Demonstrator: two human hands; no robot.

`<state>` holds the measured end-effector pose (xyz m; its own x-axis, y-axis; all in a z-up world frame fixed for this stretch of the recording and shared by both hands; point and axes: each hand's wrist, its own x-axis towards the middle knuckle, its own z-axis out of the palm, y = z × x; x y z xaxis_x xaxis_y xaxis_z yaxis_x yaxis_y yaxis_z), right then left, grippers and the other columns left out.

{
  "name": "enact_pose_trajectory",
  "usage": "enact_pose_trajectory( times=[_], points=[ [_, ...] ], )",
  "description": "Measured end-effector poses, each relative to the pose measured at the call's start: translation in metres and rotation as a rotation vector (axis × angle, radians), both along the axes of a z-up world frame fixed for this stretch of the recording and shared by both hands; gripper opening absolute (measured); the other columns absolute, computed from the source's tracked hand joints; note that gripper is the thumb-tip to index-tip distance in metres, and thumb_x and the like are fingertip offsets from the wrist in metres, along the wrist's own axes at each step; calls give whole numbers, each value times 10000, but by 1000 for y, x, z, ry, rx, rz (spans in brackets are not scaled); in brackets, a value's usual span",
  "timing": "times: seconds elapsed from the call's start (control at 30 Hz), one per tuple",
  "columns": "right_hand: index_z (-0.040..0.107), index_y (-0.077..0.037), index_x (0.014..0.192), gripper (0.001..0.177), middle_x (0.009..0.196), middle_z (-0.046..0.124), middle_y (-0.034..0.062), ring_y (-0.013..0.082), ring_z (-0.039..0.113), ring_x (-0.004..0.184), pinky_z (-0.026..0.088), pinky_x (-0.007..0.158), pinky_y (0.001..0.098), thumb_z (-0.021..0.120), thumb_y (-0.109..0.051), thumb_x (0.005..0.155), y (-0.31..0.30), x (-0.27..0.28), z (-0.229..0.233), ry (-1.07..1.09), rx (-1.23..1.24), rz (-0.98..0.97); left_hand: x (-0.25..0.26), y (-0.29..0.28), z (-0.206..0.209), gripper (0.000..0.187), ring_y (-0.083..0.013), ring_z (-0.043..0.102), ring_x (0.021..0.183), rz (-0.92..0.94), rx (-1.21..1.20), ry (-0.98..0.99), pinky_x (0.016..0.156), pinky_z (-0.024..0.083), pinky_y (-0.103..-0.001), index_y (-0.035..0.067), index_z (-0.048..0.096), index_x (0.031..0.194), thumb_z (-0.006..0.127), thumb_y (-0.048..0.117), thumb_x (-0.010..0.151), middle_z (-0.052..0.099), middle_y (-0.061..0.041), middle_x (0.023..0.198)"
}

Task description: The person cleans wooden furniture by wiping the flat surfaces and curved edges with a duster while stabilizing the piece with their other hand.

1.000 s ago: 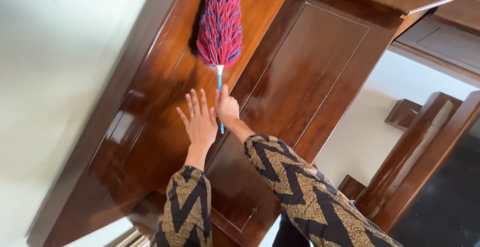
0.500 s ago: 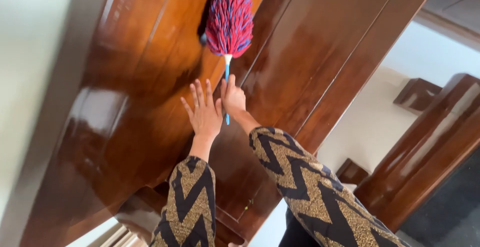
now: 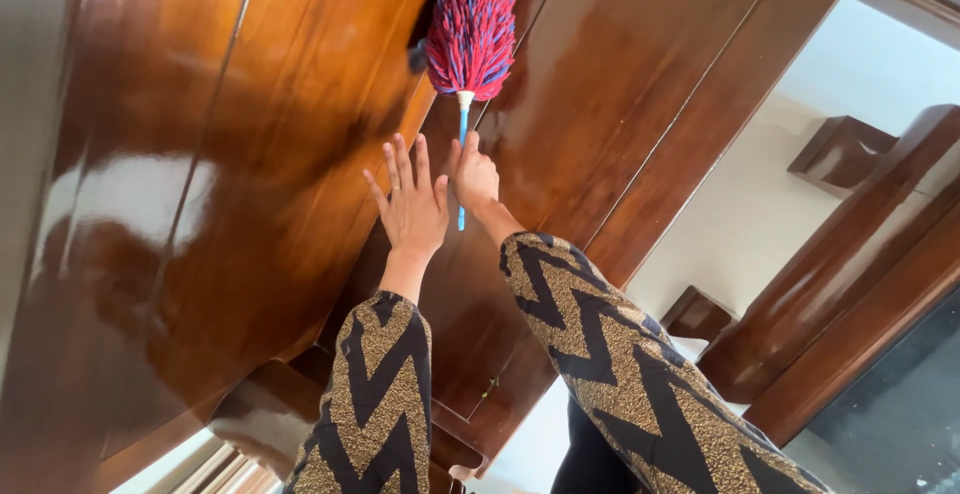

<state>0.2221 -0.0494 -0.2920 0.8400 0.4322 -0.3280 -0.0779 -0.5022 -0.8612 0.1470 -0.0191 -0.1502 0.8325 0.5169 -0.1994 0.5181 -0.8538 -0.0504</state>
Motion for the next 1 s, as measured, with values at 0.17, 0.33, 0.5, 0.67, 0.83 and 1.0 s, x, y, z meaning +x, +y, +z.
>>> enact_pose_trajectory(
  times=[0.17, 0.33, 0.5, 0.67, 0.83, 1.0],
  points=[
    [405, -96, 1105, 288, 723, 682, 257, 510, 661, 673, 528, 595, 595, 449, -378, 1068, -12, 9, -6, -2, -11, -14, -3, -1, -14, 676, -306, 26, 1597, -16, 20, 17, 1221, -30, -651, 164, 125, 1664, 384, 411, 1091, 45, -137, 1729],
    [406, -96, 1102, 283, 721, 680, 257, 510, 660, 672, 525, 591, 595, 450, -373, 1069, -14, 10, -13, 1, -35, -13, -7, -2, -22, 682, -299, 23, 1593, -1, 11, 52, 1217, -27, -653, 180, 108, 1663, 388, 406, 1084, 37, -127, 1729],
    [407, -96, 1099, 278, 718, 678, 258, 510, 659, 670, 522, 587, 595, 452, -368, 1070, -16, 8, -19, 6, -44, -7, -10, -4, -26, 688, -294, 24, 1595, 12, 5, 63, 1218, -29, -652, 187, 97, 1663, 395, 408, 1084, 40, -120, 1731],
    [408, -96, 1097, 273, 716, 676, 258, 509, 659, 669, 518, 583, 595, 453, -364, 1070, -16, 7, -21, 10, -45, -7, -15, -6, -31, 691, -293, 25, 1597, 7, -1, 62, 1220, -36, -654, 187, 97, 1665, 401, 414, 1088, 45, -122, 1729],
    [409, -95, 1094, 268, 714, 673, 259, 509, 658, 667, 515, 579, 595, 455, -359, 1071, -16, 7, -16, 8, -31, -18, -16, -6, -29, 689, -290, 28, 1598, 0, -6, 40, 1225, -34, -648, 186, 106, 1664, 401, 412, 1085, 47, -121, 1731],
    [410, -95, 1091, 263, 712, 671, 260, 508, 657, 666, 512, 575, 595, 456, -354, 1071, -9, 6, -3, 5, -14, -16, -14, -4, -17, 689, -294, 18, 1595, -5, 16, 62, 1218, -38, -657, 169, 104, 1663, 396, 413, 1089, 36, -128, 1727]
  ],
)
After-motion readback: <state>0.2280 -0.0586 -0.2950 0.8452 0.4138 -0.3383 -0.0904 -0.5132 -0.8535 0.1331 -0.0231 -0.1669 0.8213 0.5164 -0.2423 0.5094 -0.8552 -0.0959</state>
